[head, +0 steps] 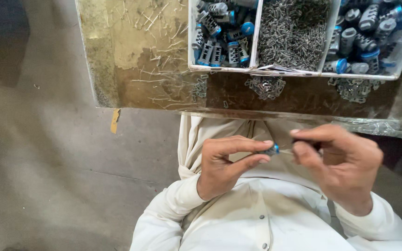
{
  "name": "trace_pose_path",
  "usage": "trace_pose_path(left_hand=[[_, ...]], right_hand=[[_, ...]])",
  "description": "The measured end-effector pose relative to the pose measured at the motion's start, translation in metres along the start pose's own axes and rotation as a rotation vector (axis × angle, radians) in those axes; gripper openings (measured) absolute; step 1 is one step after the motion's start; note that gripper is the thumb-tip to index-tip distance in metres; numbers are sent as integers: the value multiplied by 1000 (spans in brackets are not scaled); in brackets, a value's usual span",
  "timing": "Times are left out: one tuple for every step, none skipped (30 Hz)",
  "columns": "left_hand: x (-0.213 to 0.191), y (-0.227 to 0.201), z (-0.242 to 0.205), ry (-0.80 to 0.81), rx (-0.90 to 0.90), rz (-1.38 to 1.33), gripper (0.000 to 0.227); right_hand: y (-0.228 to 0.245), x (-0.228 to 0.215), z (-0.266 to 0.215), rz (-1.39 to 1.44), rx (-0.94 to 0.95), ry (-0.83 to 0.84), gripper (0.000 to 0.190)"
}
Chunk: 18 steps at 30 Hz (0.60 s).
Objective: The person repeatedly picks small metal keychain components from a compartmentalized tray and attaches them to a cylindrical blue-and-white object. The person handles the components one at a time, rotating and aligning them by hand before placing them back into the tray.
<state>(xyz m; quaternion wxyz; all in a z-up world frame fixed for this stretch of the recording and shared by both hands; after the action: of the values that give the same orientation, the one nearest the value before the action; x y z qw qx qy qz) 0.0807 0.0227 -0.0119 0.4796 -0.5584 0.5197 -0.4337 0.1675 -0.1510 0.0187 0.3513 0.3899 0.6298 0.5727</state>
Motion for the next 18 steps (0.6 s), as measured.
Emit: trace_pose_path(left_hand=[[1,4,0,4,-46,-45,26],[3,8,0,7,-93,-90,25],[4,11,2,12,-134,-130,25],[-1,-2,3,-4,2,39,30],[-5,-16,1,-19,133,208,36],[-8,-30,-2,-33,263,378,42],[-17,-40,-5,-99,333,527,45],[-25,-49,-8,-164,400,677,47],[-31,-58,-9,-226,470,830,50],[-35,-57,-4,-251,440,920,48],[-39,-55,2,-271,409,1008,46],[-42,-54,7,-290,377,1095,44],[-44,-57,9,-328,389,1142,44],[-45,-59,10,-365,400,1189,44],[-46,-61,10,-400,408,1232,44],[-48,-60,11,-399,393,1234,42],[-51,-60,12,-400,383,1235,41],[-53,-60,13,-401,372,1237,40]], right_hand=[[-3,5,2,-45,26,33,20],[-6,10,3,-90,51,66,21],[-9,14,4,-131,68,96,21],[-10,14,5,-133,78,101,22],[-10,14,5,-135,91,108,23],[-10,14,4,-137,105,114,24],[-9,13,4,-111,101,95,24],[-7,13,2,-85,98,76,24],[-6,12,1,-57,92,54,23],[-7,11,0,-69,111,49,23],[-9,9,-1,-81,130,38,22],[-11,7,-1,-93,150,28,21],[-12,8,-1,-114,158,36,21],[-14,9,0,-134,165,44,20],[-15,11,0,-157,178,52,20],[-18,19,0,-224,190,117,23],[-20,29,2,-293,197,180,27],[-21,37,5,-361,205,243,31]])
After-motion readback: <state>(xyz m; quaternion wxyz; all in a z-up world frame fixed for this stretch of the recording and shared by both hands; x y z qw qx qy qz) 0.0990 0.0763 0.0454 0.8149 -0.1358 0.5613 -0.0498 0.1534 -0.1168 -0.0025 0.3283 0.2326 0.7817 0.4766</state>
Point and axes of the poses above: each hand's wrist, its own z-axis towards the middle knuckle, its own x-axis out of the palm, y = z × x, the point moved 9 cm from there along z, towards the middle knuckle, and after that the axes turned 10 degrees about z, right-handed, at the moved point
